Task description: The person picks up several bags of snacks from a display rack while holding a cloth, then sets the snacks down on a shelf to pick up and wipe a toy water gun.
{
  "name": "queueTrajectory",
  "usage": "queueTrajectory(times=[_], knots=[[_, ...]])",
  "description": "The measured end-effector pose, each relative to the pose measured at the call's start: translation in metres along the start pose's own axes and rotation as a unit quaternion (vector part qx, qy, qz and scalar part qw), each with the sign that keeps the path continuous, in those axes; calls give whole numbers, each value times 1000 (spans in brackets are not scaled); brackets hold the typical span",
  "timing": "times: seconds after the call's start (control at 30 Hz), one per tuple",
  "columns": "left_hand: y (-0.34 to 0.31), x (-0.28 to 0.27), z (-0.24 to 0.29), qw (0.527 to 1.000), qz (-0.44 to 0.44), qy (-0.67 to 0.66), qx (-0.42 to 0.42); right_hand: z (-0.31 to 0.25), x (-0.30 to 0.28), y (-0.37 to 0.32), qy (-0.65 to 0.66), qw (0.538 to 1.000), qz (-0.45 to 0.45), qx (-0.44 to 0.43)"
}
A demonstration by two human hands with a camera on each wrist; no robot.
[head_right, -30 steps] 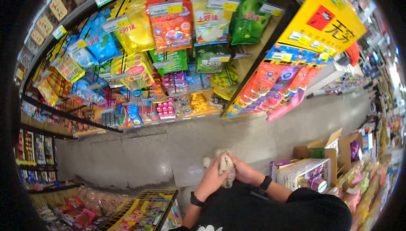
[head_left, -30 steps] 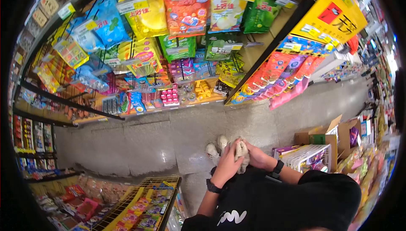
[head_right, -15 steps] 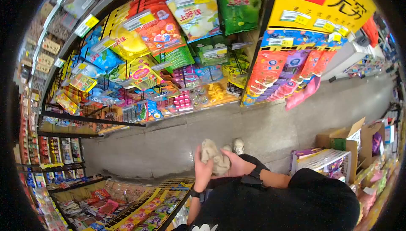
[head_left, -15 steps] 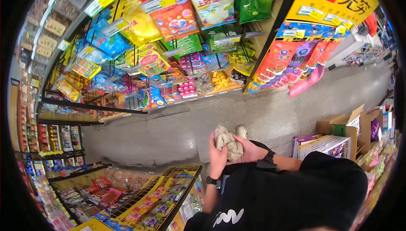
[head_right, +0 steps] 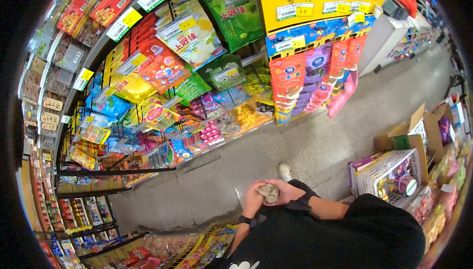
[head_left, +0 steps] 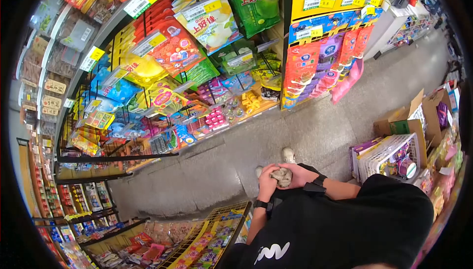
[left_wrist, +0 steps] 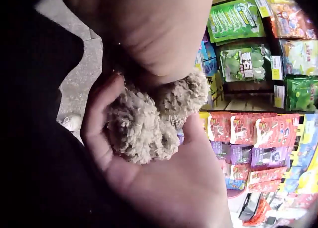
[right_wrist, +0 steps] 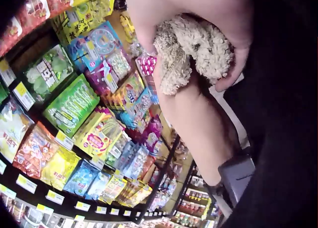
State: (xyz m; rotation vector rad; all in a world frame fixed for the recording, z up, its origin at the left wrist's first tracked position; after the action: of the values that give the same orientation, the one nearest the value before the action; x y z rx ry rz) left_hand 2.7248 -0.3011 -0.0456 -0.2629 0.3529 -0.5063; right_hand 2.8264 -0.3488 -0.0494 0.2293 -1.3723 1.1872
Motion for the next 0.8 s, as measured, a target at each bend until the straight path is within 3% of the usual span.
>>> queueTrajectory(times=[0.2,0.27,0.33,0.4,0.57,0.67,0.73,0.77,0.8], knots=[[-17,-19,-19,999,-26,-23,7,18,-15,26,-53,997,13,-46],[-33,-14,-70,982,-18,-179,-59,32,-50,47,-30,999,17,-26],[-48,-16,-87,973,-20,-219,-76,45,-70,64,-26,999,47,-8],[-72,-25,-101,980,4,-166,-110,59,-79,78,-75,997,22,-20],[-74,-25,-149,967,-10,-225,-122,69,-107,102,-76,996,54,-7],[-61,-12,-181,968,-23,-212,-130,52,-143,121,-75,993,88,-25],[-39,-14,-179,971,1,-196,-139,33,-171,141,-84,994,63,-28],[-28,-16,-175,985,4,-104,-135,19,-178,147,-70,992,95,-33],[-16,-11,-185,983,0,-109,-145,2,-173,157,-97,990,92,-44]])
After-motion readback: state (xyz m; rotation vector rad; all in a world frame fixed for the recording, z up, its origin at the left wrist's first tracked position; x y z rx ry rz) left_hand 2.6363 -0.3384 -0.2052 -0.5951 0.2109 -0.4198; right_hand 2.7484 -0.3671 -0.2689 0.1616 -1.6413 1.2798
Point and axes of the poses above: each hand's wrist, its own y-axis towards the middle knuckle, its own x-axis out of the palm, z = x × y, the point moved 7 cm from there along y, towards the middle knuckle, and after that the axes turned 10 degrees about -z, right-handed, at the moved point
